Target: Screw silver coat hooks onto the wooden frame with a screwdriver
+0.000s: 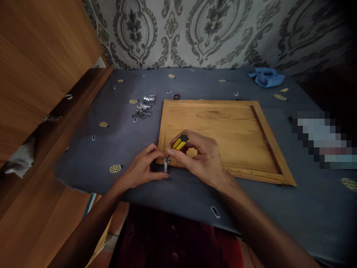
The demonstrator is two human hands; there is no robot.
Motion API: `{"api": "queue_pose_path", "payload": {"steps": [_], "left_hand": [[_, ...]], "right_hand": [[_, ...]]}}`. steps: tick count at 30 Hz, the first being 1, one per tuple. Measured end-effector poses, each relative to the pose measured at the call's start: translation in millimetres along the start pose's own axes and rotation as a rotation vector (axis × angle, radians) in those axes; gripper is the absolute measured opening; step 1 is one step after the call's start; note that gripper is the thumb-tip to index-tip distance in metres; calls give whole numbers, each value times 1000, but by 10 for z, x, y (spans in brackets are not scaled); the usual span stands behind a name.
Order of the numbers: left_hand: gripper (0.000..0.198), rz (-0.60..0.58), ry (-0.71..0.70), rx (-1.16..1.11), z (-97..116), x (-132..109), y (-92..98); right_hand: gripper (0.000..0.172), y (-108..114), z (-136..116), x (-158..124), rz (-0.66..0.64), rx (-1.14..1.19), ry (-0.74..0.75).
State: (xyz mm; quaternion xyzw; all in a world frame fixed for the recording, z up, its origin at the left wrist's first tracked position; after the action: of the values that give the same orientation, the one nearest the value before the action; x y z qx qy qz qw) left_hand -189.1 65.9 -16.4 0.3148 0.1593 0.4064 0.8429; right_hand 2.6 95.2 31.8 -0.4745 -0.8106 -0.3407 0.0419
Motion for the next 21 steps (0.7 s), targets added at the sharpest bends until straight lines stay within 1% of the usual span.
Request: {"api": "queue_pose_path", "payload": {"steps": [3, 6, 8, 10, 13, 16, 18, 21], "left_hand": [[32, 5, -1, -8, 7, -1, -2], [30, -4, 7, -20, 27, -1, 2], [31, -8, 5, -22, 37, -1, 6], [31, -17, 7, -16, 37, 0, 8], [32, -11, -8, -5, 25, 1, 6], [32, 2, -20, 8, 10, 3, 2], [31, 0, -11, 12, 0, 3, -3], [36, 5, -15, 7, -11, -1, -7]], "right_hand": [[16, 7, -18, 4, -44, 132, -22], [16, 21, -35, 14, -108, 255, -23], [19, 29, -35, 20, -137, 289, -29], [26, 32, -27, 23, -128, 270, -39], [35, 23, -22, 16, -41, 123, -35], [37, -8, -36, -16, 47, -22, 10], [33, -23, -38, -46, 106, -22, 32], [22, -6, -14, -83, 270, 60, 9]]}}
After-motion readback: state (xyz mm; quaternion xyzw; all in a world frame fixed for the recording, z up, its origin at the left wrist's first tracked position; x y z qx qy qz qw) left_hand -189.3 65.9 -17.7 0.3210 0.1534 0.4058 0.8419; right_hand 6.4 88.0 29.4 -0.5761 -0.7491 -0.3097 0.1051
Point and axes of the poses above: each hand's wrist, its own x-axis towards the middle knuckle, its own y-axis out of the back of the hand, z = x × y, the point moved 2 cm from there along x, towards the middle knuckle, and after that the axes turned 13 degrees about -z, right-handed, at the moved point
